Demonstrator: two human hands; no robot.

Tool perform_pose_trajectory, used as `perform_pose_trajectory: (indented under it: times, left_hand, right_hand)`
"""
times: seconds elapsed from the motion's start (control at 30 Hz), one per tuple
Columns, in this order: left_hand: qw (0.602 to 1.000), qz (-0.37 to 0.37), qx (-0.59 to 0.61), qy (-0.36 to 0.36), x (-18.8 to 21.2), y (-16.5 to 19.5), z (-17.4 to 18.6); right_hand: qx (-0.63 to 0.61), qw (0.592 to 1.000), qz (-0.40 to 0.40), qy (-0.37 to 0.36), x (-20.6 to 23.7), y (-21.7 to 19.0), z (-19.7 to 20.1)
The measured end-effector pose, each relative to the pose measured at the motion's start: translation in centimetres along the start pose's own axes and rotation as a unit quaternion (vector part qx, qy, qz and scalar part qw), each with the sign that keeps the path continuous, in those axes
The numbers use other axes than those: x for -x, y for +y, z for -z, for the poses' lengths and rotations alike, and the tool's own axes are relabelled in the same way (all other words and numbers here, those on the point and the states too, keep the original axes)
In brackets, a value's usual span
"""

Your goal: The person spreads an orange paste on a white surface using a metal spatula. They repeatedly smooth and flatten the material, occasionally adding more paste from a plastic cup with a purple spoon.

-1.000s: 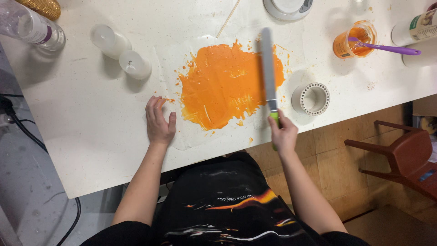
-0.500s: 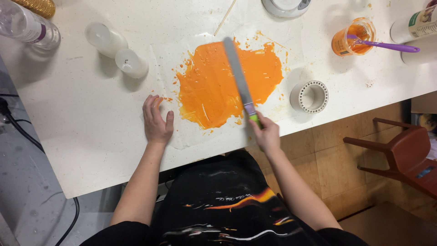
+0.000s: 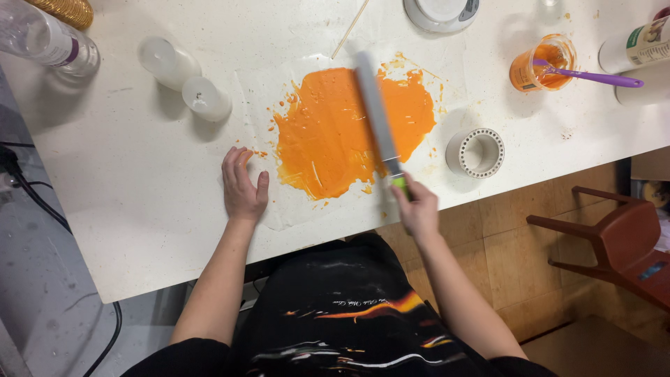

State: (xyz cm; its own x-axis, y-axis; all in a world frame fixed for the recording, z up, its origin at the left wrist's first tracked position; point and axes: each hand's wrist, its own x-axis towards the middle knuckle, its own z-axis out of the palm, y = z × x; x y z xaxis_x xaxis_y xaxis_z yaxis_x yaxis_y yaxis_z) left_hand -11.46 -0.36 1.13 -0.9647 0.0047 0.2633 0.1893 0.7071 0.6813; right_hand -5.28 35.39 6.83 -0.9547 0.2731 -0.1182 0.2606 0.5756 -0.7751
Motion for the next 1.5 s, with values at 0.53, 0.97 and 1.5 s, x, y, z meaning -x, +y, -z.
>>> perform_pose_trajectory:
  times: [0.53,0.97,1.5]
  left_hand:
    - [1.0,-0.006,0.001,0.006,-0.2,0.3,0.3]
    - [1.0,-0.007,0.004,-0.001,-0.2,0.4,0.1]
    - [1.0,-0.011,0.003,0.001,-0.3,0.1,0.0]
  right_hand:
    - [0.027,0.993,-0.005,0.117,-1.3,0.9,2.6]
    - [0.095,0.992,0.078,-0.029,3.1,-2.2,-4.4]
    - [0.075,0.995,0.027,0.055,3.0,1.5,1.0]
